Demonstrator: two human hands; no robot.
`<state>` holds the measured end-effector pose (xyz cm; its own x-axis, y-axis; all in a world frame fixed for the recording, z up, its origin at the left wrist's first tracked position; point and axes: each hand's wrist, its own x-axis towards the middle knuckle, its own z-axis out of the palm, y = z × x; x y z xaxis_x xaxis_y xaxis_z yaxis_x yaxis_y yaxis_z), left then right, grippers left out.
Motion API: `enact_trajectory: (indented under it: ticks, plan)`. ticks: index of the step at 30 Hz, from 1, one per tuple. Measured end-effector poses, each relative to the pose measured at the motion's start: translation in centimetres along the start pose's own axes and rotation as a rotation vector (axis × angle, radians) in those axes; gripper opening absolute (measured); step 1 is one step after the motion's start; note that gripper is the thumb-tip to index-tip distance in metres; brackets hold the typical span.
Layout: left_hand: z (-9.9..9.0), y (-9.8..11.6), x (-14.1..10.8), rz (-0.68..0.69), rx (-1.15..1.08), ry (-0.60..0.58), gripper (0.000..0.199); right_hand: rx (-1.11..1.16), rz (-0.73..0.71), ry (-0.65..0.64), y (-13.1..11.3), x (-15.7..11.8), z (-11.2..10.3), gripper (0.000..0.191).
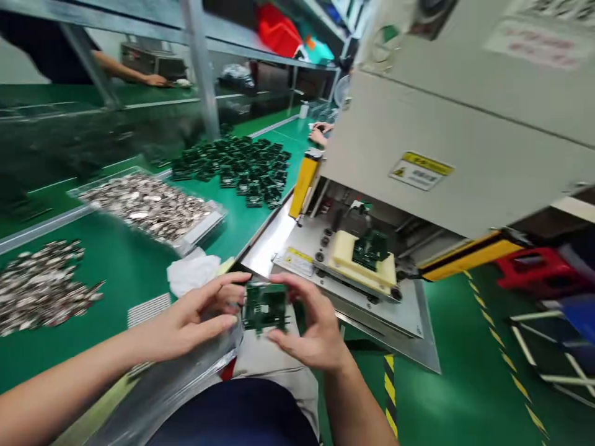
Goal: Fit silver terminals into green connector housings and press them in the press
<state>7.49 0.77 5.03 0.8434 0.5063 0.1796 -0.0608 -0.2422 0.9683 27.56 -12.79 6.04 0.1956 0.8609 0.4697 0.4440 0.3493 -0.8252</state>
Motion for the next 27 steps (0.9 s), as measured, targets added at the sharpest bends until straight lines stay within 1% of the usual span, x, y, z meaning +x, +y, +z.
enact_trajectory:
  ticks: [2, 3, 4, 5, 6, 7, 9, 11, 12, 13, 15, 17, 19, 21, 23, 25, 27]
  plan:
    - [1.6, 1.1, 4.9, 0.082, 0.106, -0.117, 0.053, -0.027, 0.015, 0.409, 0.3, -2.2, -4.1, 0.060]
    - [2.8, 1.7, 7.5, 0.131, 0.166, -0.151, 0.054, -0.040, 0.011, 0.604, 0.5, -3.1, -6.1, 0.061]
    - [4.2, 2.2, 10.1, 0.181, 0.216, -0.149, 0.056, -0.047, 0.006, 0.772, 0.7, -3.9, -7.9, 0.062]
    - [5.8, 2.7, 12.6, 0.222, 0.258, -0.149, 0.060, -0.049, 0.001, 0.905, 0.9, -4.6, -9.7, 0.061]
    - [7.4, 3.2, 15.0, 0.247, 0.289, -0.157, 0.065, -0.047, -0.002, 0.998, 1.2, -5.1, -11.3, 0.061]
    - [8.9, 3.5, 17.1, 0.256, 0.311, -0.166, 0.072, -0.042, -0.007, 1.057, 1.4, -5.4, -12.6, 0.061]
    - [11.6, 3.9, 20.6, 0.224, 0.331, -0.192, 0.083, -0.044, 0.005, 1.092, 1.8, -5.6, -14.8, 0.060]
    - [13.2, 4.2, 22.7, 0.162, 0.304, -0.216, 0.087, -0.076, 0.025, 1.049, 2.2, -5.2, -16.3, 0.061]
    - [13.4, 4.3, 23.2, 0.133, 0.263, -0.216, 0.087, -0.092, 0.037, 1.004, 2.4, -4.8, -16.8, 0.061]
    - [13.3, 4.4, 23.3, 0.110, 0.203, -0.203, 0.087, -0.105, 0.049, 0.948, 2.7, -4.2, -17.2, 0.061]
    - [11.8, 4.5, 22.2, 0.102, 0.066, -0.157, 0.087, -0.117, 0.076, 0.809, 3.2, -2.7, -17.7, 0.061]
    - [9.1, 4.5, 19.9, 0.099, -0.025, -0.108, 0.082, -0.143, 0.132, 0.647, 3.8, -1.0, -18.0, 0.063]
    - [5.8, 4.1, 16.7, 0.057, -0.034, -0.078, 0.070, -0.211, 0.228, 0.462, 4.3, 0.8, -18.0, 0.063]
    - [2.6, 2.9, 13.1, -0.037, -0.003, -0.059, 0.059, -0.274, 0.316, 0.292, 4.5, 2.1, -18.0, 0.061]
    - [0.2, 1.0, 9.8, -0.149, 0.046, -0.068, 0.056, -0.310, 0.345, 0.177, 4.4, 2.9, -18.2, 0.057]
    - [-1.2, -1.1, 7.3, -0.225, 0.103, -0.096, 0.058, -0.361, 0.336, 0.135, 4.0, 3.3, -18.6, 0.056]
    - [-1.5, -2.9, 5.8, -0.257, 0.150, -0.141, 0.059, -0.443, 0.330, 0.116, 3.7, 3.5, -19.0, 0.058]
